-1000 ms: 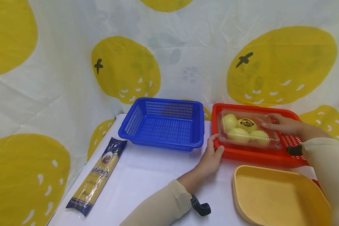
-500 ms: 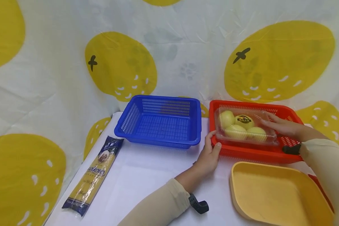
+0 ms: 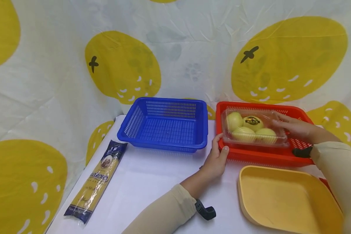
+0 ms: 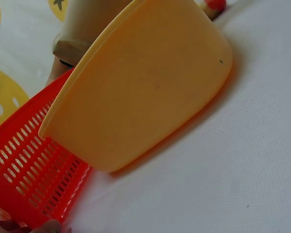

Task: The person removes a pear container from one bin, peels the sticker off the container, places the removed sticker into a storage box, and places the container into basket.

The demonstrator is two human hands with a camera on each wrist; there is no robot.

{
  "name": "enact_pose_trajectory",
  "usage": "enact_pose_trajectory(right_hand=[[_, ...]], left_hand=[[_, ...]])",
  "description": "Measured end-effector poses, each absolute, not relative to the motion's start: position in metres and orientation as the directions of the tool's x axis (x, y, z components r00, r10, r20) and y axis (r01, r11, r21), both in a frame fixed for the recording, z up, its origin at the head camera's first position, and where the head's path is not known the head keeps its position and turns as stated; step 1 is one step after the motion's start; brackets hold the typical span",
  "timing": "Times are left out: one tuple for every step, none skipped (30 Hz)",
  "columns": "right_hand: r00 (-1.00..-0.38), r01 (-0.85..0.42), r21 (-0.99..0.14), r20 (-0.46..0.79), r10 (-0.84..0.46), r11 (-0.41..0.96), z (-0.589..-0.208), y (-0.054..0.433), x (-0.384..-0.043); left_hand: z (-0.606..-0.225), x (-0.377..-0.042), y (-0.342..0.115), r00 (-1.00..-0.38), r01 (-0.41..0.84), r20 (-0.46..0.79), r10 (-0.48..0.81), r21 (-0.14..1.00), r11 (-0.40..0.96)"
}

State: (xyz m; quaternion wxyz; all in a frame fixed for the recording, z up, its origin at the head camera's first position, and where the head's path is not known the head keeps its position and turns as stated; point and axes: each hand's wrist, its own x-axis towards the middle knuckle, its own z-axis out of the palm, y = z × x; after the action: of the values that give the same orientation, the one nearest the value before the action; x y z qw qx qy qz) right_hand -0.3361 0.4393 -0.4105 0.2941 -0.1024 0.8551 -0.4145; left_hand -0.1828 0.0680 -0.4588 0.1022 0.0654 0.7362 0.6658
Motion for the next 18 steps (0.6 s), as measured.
enact_pose_trajectory(right_hand=[[-0.803, 0.075, -0.777, -0.419, -0.424, 0.625, -0.4097, 0.4401, -0.3361], [-0.799, 0.086, -0.789, -0.419, -0.431, 0.608, -0.4091, 0.4404, -0.3363], [-0.796, 0.093, -0.8, -0.417, -0.438, 0.593, -0.4086, 0.4411, -0.3368], [-0.792, 0.1, -0.81, -0.416, -0.446, 0.577, -0.4079, 0.4415, -0.337], [-0.79, 0.105, -0.818, -0.414, -0.451, 0.566, -0.4072, 0.4417, -0.337], [-0.789, 0.111, -0.826, -0.411, -0.456, 0.553, -0.4069, 0.4421, -0.3371], [-0.787, 0.113, -0.833, -0.408, -0.463, 0.542, -0.4065, 0.4424, -0.337], [-0.785, 0.118, -0.841, -0.405, -0.47, 0.528, -0.406, 0.4426, -0.337], [-0.782, 0.121, -0.851, -0.399, -0.479, 0.511, -0.4056, 0.4427, -0.3368], [-0.779, 0.124, -0.86, -0.393, -0.489, 0.494, -0.4052, 0.4427, -0.3365], [-0.777, 0.13, -0.873, -0.385, -0.499, 0.47, -0.405, 0.4427, -0.336], [-0.774, 0.137, -0.886, -0.374, -0.51, 0.442, -0.4051, 0.4428, -0.3358], [-0.772, 0.147, -0.897, -0.367, -0.519, 0.416, -0.4049, 0.4428, -0.3353], [-0.771, 0.158, -0.906, -0.362, -0.524, 0.393, -0.4049, 0.4429, -0.3349], [-0.772, 0.167, -0.909, -0.362, -0.523, 0.383, -0.405, 0.4431, -0.3344], [-0.774, 0.172, -0.909, -0.363, -0.519, 0.379, -0.4053, 0.4435, -0.3341], [-0.777, 0.179, -0.91, -0.363, -0.514, 0.374, -0.4056, 0.4439, -0.3339], [-0.78, 0.184, -0.909, -0.366, -0.507, 0.374, -0.406, 0.4441, -0.3336]], left_hand=[[-0.4587, -0.1831, 0.0681, -0.969, -0.043, -0.068, 0.236, 0.993, 0.109], [-0.4585, -0.1833, 0.0683, -0.969, -0.043, -0.069, 0.239, 0.993, 0.112], [-0.4584, -0.1835, 0.0683, -0.968, -0.044, -0.07, 0.242, 0.993, 0.113], [-0.4586, -0.1838, 0.0685, -0.967, -0.045, -0.073, 0.244, 0.992, 0.116], [-0.4587, -0.1841, 0.0687, -0.967, -0.044, -0.072, 0.245, 0.992, 0.12], [-0.4588, -0.1843, 0.0688, -0.966, -0.046, -0.075, 0.246, 0.992, 0.12], [-0.4587, -0.1844, 0.0689, -0.966, -0.05, -0.079, 0.246, 0.991, 0.121], [-0.4586, -0.1844, 0.069, -0.966, -0.051, -0.08, 0.247, 0.991, 0.123], [-0.4586, -0.1844, 0.0689, -0.965, -0.052, -0.082, 0.248, 0.991, 0.124], [-0.4587, -0.1845, 0.0689, -0.965, -0.051, -0.081, 0.249, 0.991, 0.126], [-0.4588, -0.1846, 0.0688, -0.965, -0.049, -0.079, 0.25, 0.991, 0.127], [-0.4589, -0.1846, 0.0687, -0.965, -0.048, -0.08, 0.251, 0.991, 0.128], [-0.459, -0.1846, 0.0686, -0.965, -0.043, -0.075, 0.251, 0.991, 0.129], [-0.4592, -0.1846, 0.0685, -0.965, -0.039, -0.071, 0.251, 0.991, 0.131], [-0.4594, -0.1846, 0.0686, -0.966, -0.038, -0.07, 0.25, 0.991, 0.131], [-0.4596, -0.1845, 0.0686, -0.966, -0.037, -0.069, 0.248, 0.99, 0.133], [-0.4596, -0.1843, 0.0687, -0.967, -0.039, -0.072, 0.246, 0.99, 0.135], [-0.4597, -0.184, 0.0688, -0.967, -0.042, -0.075, 0.243, 0.99, 0.138]])
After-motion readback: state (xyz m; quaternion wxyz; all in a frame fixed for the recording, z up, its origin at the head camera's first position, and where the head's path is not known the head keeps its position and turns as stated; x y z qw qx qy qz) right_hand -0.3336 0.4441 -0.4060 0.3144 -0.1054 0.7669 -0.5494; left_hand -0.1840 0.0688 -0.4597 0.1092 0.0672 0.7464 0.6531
